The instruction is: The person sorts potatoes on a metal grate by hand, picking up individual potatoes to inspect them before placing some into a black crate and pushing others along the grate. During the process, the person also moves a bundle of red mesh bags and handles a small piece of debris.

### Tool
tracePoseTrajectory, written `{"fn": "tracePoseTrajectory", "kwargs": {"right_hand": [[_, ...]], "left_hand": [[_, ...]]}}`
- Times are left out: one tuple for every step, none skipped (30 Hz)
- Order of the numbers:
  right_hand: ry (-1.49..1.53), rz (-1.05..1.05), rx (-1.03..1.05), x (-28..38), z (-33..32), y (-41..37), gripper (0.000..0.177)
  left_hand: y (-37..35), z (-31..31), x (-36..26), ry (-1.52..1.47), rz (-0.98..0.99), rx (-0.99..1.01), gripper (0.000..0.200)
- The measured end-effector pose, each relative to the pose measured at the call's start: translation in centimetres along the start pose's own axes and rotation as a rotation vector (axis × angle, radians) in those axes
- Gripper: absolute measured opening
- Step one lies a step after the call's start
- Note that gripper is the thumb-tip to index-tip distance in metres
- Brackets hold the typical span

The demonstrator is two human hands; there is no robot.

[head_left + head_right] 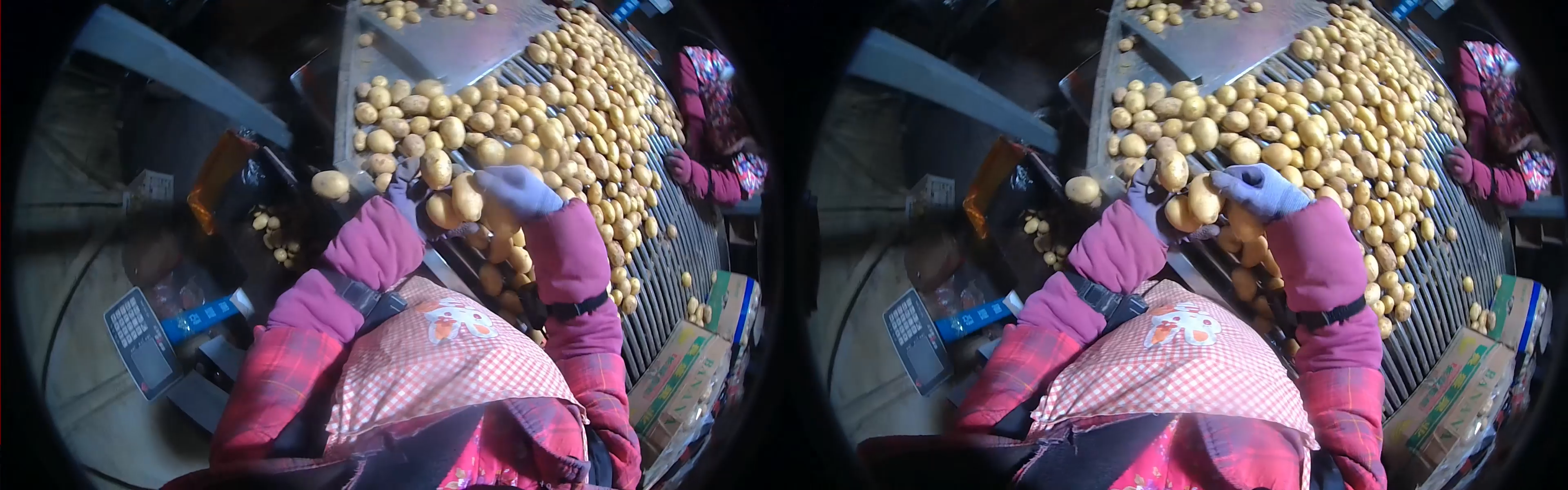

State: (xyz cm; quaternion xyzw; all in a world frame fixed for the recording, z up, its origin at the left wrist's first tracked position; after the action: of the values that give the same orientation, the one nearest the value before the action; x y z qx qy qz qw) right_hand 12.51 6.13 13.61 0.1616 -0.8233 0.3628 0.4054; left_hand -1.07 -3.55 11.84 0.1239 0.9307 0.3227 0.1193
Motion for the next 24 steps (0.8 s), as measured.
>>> {"fn": "tracePoseTrajectory", "kwargs": {"right_hand": [[-0.011, -0.132, -0.003, -0.1, 0.5, 0.6, 0.039], [-0.023, -0.139, 0.009, -0.3, 0.6, 0.8, 0.039], [0.052, -0.211, -0.012, 0.2, 0.8, 0.7, 0.039], [0.126, -0.283, -0.029, 0.7, 0.7, 0.7, 0.038], [0.183, -0.204, -0.141, -1.5, 0.4, 1.7, 0.039], [0.364, -0.231, -0.222, -2.0, 0.5, 2.2, 0.041], [0.403, -0.192, -0.288, -2.1, 0.4, 2.8, 0.042], [0.443, -0.155, -0.345, -1.9, 0.7, 3.7, 0.044], [0.575, -0.052, -0.289, -1.6, 1.8, 4.1, 0.044], [0.701, 0.066, -0.237, -1.5, 2.7, 4.5, 0.044], [0.749, 0.092, -0.111, -2.6, 3.9, 6.2, 0.045], [0.786, 0.104, -0.154, -3.4, 5.7, 7.8, 0.044], [0.791, 0.120, -0.108, -0.7, 7.6, 7.7, 0.043], [0.800, 0.142, -0.069, 2.2, 10.2, 7.2, 0.043], [0.647, -0.125, -0.053, 4.8, 12.1, 7.8, 0.042], [0.489, -0.392, -0.036, 7.3, 14.1, 8.0, 0.041], [0.592, -0.198, 0.011, 9.5, 16.0, 7.0, 0.041], [0.686, -0.001, 0.058, 11.2, 17.2, 6.2, 0.041], [0.679, -0.009, 0.080, 11.2, 17.9, 6.6, 0.039], [0.517, -0.274, 0.049, 9.1, 18.5, 8.7, 0.037], [0.532, -0.206, 0.104, 9.3, 18.4, 7.9, 0.036], [0.546, -0.129, 0.153, 8.9, 18.1, 6.6, 0.035], [0.457, -0.219, 0.095, 8.0, 17.4, 6.0, 0.034], [0.317, -0.287, 0.222, 5.4, 16.6, 7.0, 0.039]], "left_hand": [[0.3, -0.5, 0.0, 0.011, -0.015, -0.004, 0.051], [0.4, -0.6, 0.1, 0.044, -0.075, 0.086, 0.044], [0.1, -0.6, 0.7, 0.076, -0.137, 0.174, 0.038], [-0.3, -1.0, 1.3, 0.087, -0.157, 0.164, 0.038], [-0.6, -2.0, 1.2, 0.036, -0.001, 0.003, 0.041], [-1.3, -3.1, 1.2, -0.003, 0.153, -0.152, 0.044], [-3.2, -2.3, 1.7, 0.069, 0.056, -0.272, 0.036], [-5.6, -1.5, 2.5, 0.116, 0.020, -0.271, 0.036], [-7.5, -1.9, 4.0, -0.430, -0.260, -0.318, 0.036], [-9.2, -2.1, 5.1, -0.987, -0.529, -0.373, 0.037], [-10.8, -1.9, 5.6, -1.562, -0.779, -0.429, 0.039], [-11.8, -1.8, 5.6, -2.158, -0.996, -0.474, 0.042], [-11.9, -4.8, 5.9, -2.299, -1.302, -0.454, 0.046], [-12.4, -8.4, 5.9, -2.421, -1.629, -0.413, 0.050], [-14.7, -8.8, 7.5, -2.246, -1.731, -0.553, 0.054], [-17.1, -8.8, 9.7, -2.061, -1.813, -0.685, 0.058], [-19.2, -8.8, 12.0, -1.853, -1.849, -0.745, 0.059], [-20.8, -9.3, 14.1, -1.648, -1.871, -0.798, 0.059], [-21.7, -10.4, 15.0, -1.475, -1.972, -0.806, 0.057], [-22.8, -11.6, 15.9, -1.301, -2.061, -0.805, 0.055], [-25.4, -11.9, 17.4, -1.299, -2.071, -0.720, 0.055], [-28.3, -11.8, 18.5, -1.300, -2.087, -0.625, 0.056], [-29.6, -12.3, 19.0, -1.190, -2.122, -0.804, 0.059], [-30.5, -12.6, 19.3, -1.071, -2.145, -0.974, 0.061]]}}
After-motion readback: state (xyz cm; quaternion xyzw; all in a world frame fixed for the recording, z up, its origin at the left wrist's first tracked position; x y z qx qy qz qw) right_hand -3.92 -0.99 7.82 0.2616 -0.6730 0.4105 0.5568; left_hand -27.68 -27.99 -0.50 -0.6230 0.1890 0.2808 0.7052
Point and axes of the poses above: each hand's wrist, its own y-axis towards the middle knuckle, its own z-axis out of the palm, x = y × z, the point moved 4 cm from there along y, towards the middle knuckle, and after that the axes turned 15 degrees about -x, right-handed, at the moved point
